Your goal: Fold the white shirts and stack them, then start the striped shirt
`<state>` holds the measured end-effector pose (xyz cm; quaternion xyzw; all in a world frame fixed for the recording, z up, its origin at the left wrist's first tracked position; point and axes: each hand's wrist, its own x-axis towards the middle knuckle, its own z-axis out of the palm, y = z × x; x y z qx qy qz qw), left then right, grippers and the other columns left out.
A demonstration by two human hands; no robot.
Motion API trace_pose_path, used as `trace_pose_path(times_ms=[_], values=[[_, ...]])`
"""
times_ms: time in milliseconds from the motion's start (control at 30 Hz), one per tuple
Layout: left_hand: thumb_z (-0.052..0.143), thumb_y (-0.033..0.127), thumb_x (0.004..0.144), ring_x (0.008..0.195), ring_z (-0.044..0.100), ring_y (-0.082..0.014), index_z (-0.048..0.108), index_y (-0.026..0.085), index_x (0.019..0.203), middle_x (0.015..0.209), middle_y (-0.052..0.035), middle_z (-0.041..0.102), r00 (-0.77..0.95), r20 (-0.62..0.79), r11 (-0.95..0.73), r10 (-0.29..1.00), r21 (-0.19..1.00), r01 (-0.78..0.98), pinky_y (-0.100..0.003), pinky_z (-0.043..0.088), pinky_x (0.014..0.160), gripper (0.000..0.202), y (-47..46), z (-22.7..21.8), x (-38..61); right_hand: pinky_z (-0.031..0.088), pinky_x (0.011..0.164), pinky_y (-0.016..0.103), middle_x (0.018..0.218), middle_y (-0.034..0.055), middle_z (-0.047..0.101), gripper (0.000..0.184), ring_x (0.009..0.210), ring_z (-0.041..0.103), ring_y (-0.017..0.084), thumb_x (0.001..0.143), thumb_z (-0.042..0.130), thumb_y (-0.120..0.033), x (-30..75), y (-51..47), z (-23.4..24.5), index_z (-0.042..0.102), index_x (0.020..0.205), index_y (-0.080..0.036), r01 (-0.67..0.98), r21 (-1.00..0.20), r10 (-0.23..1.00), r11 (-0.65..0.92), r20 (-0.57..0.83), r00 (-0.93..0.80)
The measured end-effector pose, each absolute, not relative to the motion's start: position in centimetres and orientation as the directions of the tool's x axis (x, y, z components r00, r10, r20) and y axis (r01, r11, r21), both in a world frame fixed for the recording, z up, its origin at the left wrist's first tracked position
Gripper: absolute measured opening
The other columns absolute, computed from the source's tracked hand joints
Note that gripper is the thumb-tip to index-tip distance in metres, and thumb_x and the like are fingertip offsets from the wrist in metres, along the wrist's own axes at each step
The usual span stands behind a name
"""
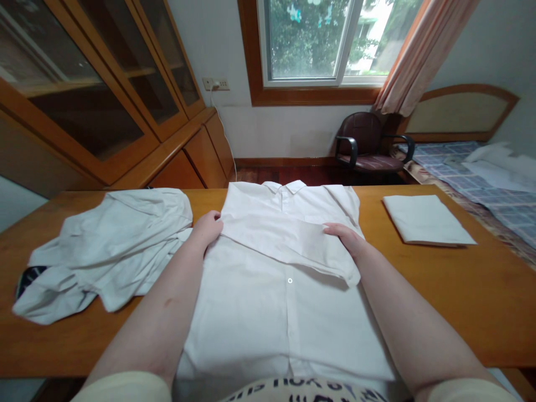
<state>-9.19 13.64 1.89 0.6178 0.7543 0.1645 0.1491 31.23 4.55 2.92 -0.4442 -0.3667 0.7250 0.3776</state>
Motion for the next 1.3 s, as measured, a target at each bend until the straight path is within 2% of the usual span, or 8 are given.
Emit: trace_pose_path(times_ms=[233, 400, 600, 767, 933, 1033, 1167, 1300], values=[[0.057, 0.037, 0.071, 0.082, 0.067, -0.0240, 0.070, 0.016, 0.094, 0.090, -0.0079, 0.073, -0.279, -0.047, 0.239, 0.959, 0.665, 0.708, -0.028, 0.049, 0.071, 0.034, 14.1, 1.8, -8.7, 0.045, 0.058, 0.029, 0.070, 0.0039, 0.066, 0.019, 0.062, 0.060, 0.019, 0.066, 0.067, -0.031, 31.1, 4.5, 3.0, 0.063, 0.078, -0.017, -0.211, -0.865, 0.868, -0.455, -0.379, -0.320], [0.049, 0.043, 0.079, 0.083, 0.066, -0.0211, 0.068, 0.013, 0.098, 0.092, -0.0079, 0.073, -0.399, 0.045, 0.206, 0.916, 0.801, 0.562, -0.027, 0.050, 0.072, 0.040, 13.8, 0.9, -9.1, 0.028, 0.045, 0.024, 0.050, -0.0051, 0.046, 0.026, 0.045, 0.039, 0.009, 0.066, 0.069, -0.035, 31.3, 5.1, 2.9, 0.049, 0.059, -0.019, -0.177, -0.950, 0.964, -0.255, -0.235, -0.127], [0.056, 0.031, 0.078, 0.093, 0.063, -0.0276, 0.067, 0.016, 0.105, 0.095, -0.0104, 0.071, -0.308, 0.072, 0.235, 0.949, 0.491, 0.839, -0.037, 0.048, 0.085, 0.032, 13.9, 1.1, -9.4, 0.023, 0.045, 0.025, 0.049, -0.0060, 0.041, 0.028, 0.045, 0.035, 0.009, 0.066, 0.068, -0.038, 31.3, 5.3, 3.0, 0.047, 0.058, -0.020, -0.076, -0.961, 0.963, -0.267, -0.263, -0.064], [0.045, 0.024, 0.085, 0.123, 0.049, -0.0290, 0.049, 0.013, 0.132, 0.131, -0.0165, 0.055, -0.083, 0.266, 0.025, 0.960, 0.217, 0.976, -0.040, 0.035, 0.105, 0.049, 13.0, 1.9, -7.5, 0.026, 0.046, 0.026, 0.049, -0.0056, 0.043, 0.027, 0.045, 0.036, 0.010, 0.066, 0.067, -0.038, 31.0, 5.2, 3.1, 0.047, 0.059, -0.021, -0.066, -0.959, 0.960, -0.274, -0.270, -0.070], [0.042, 0.040, 0.090, 0.142, 0.023, -0.0272, 0.037, 0.010, 0.142, 0.151, -0.0149, 0.032, 0.248, 0.049, -0.252, 0.968, 0.113, 0.961, -0.040, 0.016, 0.115, 0.061, 12.5, 1.5, -5.1, 0.027, 0.046, 0.025, 0.051, -0.0054, 0.047, 0.026, 0.045, 0.039, 0.010, 0.066, 0.068, -0.037, 31.0, 5.1, 2.9, 0.049, 0.061, -0.021, -0.086, -0.953, 0.954, -0.291, -0.283, -0.098], [0.042, 0.053, 0.087, 0.143, 0.015, -0.0307, 0.025, 0.007, 0.148, 0.154, -0.0199, 0.021, 0.191, -0.097, -0.185, 0.977, 0.074, 0.980, -0.042, 0.015, 0.115, 0.078, 12.8, 0.8, -4.9, 0.027, 0.046, 0.025, 0.051, -0.0056, 0.048, 0.025, 0.046, 0.040, 0.010, 0.066, 0.068, -0.037, 30.9, 5.1, 3.0, 0.050, 0.062, -0.020, -0.086, -0.952, 0.954, -0.293, -0.284, -0.100], [0.039, 0.070, 0.080, 0.144, 0.012, -0.0342, 0.019, 0.009, 0.150, 0.156, -0.0224, 0.013, 0.096, -0.105, -0.091, 0.990, 0.058, 0.994, -0.045, 0.017, 0.114, 0.094, 13.3, 0.2, -5.7, 0.026, 0.045, 0.024, 0.050, -0.0061, 0.045, 0.027, 0.045, 0.039, 0.009, 0.067, 0.068, -0.038, 30.9, 5.1, 3.1, 0.049, 0.061, -0.020, -0.062, -0.953, 0.952, -0.298, -0.291, -0.095], [0.026, 0.066, 0.087, 0.144, 0.012, -0.0337, 0.021, 0.008, 0.149, 0.155, -0.0223, 0.015, 0.056, -0.075, -0.052, 0.996, 0.054, 0.997, -0.046, 0.017, 0.114, 0.085, 13.3, -0.1, -5.7, 0.028, 0.045, 0.024, 0.052, -0.0054, 0.049, 0.025, 0.046, 0.042, 0.010, 0.068, 0.069, -0.038, 30.9, 5.0, 2.9, 0.051, 0.064, -0.020, -0.070, -0.955, 0.954, -0.289, -0.281, -0.099]])
